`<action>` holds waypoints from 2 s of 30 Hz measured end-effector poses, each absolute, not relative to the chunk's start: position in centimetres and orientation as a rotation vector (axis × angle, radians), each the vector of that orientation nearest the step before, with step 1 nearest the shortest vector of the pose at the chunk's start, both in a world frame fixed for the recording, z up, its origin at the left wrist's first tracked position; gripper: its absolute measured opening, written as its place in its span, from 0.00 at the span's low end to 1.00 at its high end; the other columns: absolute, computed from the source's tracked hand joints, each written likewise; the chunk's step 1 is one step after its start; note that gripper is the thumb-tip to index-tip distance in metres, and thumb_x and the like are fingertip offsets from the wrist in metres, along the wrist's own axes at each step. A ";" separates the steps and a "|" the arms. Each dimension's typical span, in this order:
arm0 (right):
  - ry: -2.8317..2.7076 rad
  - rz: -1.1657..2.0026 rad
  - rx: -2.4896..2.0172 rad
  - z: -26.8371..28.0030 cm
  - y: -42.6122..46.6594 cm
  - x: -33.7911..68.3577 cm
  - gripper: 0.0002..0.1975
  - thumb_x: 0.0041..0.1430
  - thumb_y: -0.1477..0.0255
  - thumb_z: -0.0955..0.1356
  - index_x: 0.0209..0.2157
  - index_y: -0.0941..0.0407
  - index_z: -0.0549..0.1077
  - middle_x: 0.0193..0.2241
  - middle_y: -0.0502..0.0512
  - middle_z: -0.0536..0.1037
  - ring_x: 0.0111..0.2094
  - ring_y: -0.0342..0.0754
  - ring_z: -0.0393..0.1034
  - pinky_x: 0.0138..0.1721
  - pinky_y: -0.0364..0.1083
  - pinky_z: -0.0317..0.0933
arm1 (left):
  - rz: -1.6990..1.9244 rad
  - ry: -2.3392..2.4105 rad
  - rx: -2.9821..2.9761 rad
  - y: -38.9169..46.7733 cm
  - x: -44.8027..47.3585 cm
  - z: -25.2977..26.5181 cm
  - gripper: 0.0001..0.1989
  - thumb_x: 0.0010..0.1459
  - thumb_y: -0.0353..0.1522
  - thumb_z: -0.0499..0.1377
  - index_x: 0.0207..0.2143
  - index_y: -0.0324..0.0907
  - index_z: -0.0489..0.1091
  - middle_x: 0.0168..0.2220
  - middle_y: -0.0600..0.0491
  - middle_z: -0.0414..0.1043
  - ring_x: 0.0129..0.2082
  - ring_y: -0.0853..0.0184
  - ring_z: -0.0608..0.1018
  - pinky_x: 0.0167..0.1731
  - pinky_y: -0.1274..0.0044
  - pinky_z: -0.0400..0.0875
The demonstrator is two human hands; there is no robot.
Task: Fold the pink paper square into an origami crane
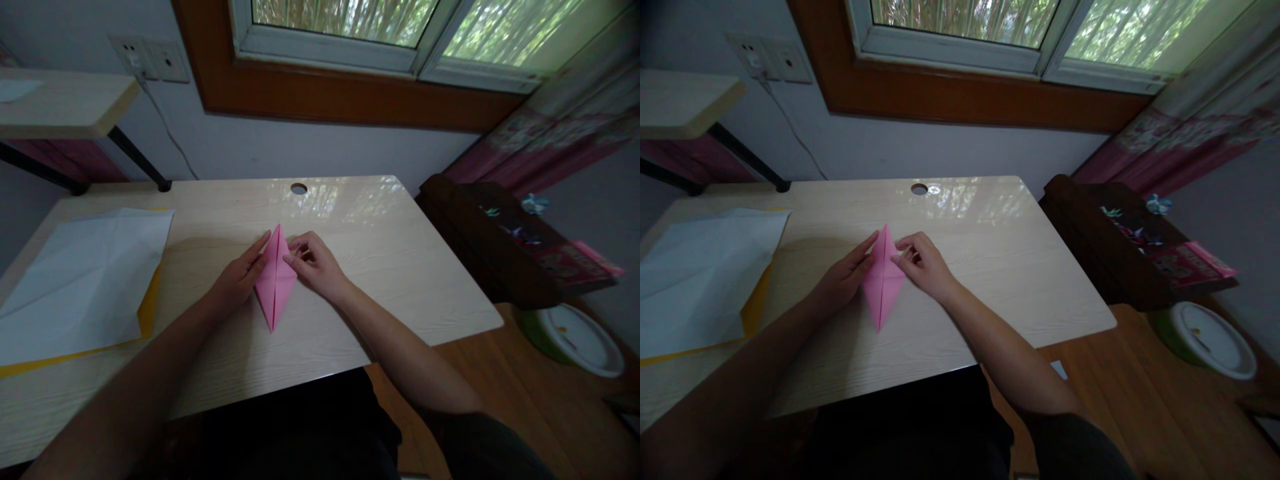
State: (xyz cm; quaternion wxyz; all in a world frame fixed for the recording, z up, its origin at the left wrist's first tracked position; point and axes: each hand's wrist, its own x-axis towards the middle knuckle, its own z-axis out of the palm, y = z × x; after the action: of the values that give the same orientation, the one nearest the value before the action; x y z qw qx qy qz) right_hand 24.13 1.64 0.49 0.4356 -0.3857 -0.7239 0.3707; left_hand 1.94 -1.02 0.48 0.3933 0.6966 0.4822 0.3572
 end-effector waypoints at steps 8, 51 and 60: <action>-1.651 1.193 -0.975 0.8 1.6 24.1 0.15 0.63 0.56 0.71 0.33 0.55 0.73 0.27 0.48 0.73 0.28 0.43 0.66 0.31 0.44 0.60 | 0.865 1.140 1.804 -1.3 1.9 0.6 0.30 0.70 0.47 0.50 0.70 0.48 0.57 0.72 0.51 0.55 0.71 0.58 0.59 0.71 0.63 0.51; -1.498 1.536 -0.868 0.3 1.5 24.0 0.15 0.56 0.60 0.76 0.35 0.55 0.72 0.24 0.46 0.74 0.24 0.40 0.66 0.28 0.41 0.61 | 0.753 1.068 1.839 -1.4 1.8 0.3 0.39 0.62 0.40 0.63 0.71 0.50 0.52 0.37 0.57 0.76 0.32 0.70 0.75 0.35 0.78 0.70; -1.683 1.317 -0.942 0.5 1.2 23.8 0.15 0.57 0.59 0.75 0.33 0.57 0.76 0.21 0.46 0.71 0.23 0.39 0.62 0.26 0.41 0.55 | 0.678 1.112 1.897 -1.6 2.4 0.8 0.38 0.61 0.36 0.62 0.70 0.48 0.51 0.30 0.62 0.67 0.27 0.72 0.68 0.31 0.79 0.63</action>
State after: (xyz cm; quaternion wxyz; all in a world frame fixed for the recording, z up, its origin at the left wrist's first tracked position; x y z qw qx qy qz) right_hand 23.82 1.24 0.54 0.3921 -0.3711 -0.6628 0.5189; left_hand 2.39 -1.55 0.80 0.4081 0.7526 0.4413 0.2688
